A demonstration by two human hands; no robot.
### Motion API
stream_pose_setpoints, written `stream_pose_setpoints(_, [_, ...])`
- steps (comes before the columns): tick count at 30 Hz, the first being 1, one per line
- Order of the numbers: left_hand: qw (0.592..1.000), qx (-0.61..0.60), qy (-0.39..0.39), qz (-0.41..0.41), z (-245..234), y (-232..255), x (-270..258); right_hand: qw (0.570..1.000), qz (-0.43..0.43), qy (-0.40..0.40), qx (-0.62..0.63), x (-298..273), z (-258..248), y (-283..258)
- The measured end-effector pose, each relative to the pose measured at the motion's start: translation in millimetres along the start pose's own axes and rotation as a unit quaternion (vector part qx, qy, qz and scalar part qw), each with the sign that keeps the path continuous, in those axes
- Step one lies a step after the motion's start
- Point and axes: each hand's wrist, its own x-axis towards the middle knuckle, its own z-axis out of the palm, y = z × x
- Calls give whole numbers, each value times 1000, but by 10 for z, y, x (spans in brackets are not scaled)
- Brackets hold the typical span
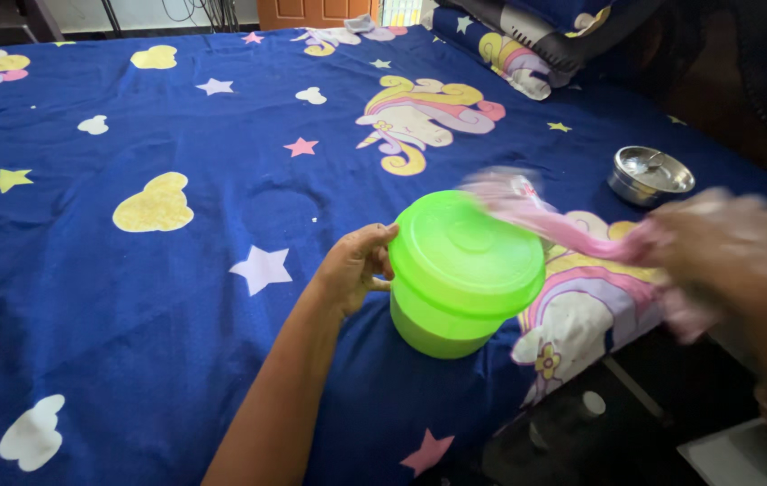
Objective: The person organizes groceries by placing various plastic bags containing food items and a green container into a refrigerator. The person handles a yellow bag of vegetables, a white bag, a pink bag, and a green container, placing them on the shelves. The person also wipes a metal bowl with a cloth.
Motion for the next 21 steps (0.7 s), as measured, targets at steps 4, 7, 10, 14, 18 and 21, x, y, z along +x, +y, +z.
stream_pose_setpoints(4, [999, 28, 30, -19, 132, 91, -54, 990, 66, -6, 121, -103, -717, 260])
stream_pose_setpoints(7, [999, 33, 17, -18, 154, 118, -101, 967, 104, -34, 232, -62, -885, 220])
stream_pose_setpoints(10, [999, 36, 16, -11, 132, 93, -114, 940, 133, -71, 307, 92, -761, 30])
stream_pose_setpoints(14, [998, 53, 12, 10, 101, 62, -90, 832, 114, -47, 541, 398, -205, -294])
stream_pose_setpoints(18, [978, 178, 111, 9, 197, 119, -175, 982, -69, -11, 173, 280, 524, -759])
stream_pose_setpoints(21, [966, 203, 57, 149, 335, 168, -285, 966, -82, -47, 241, 129, 493, -633])
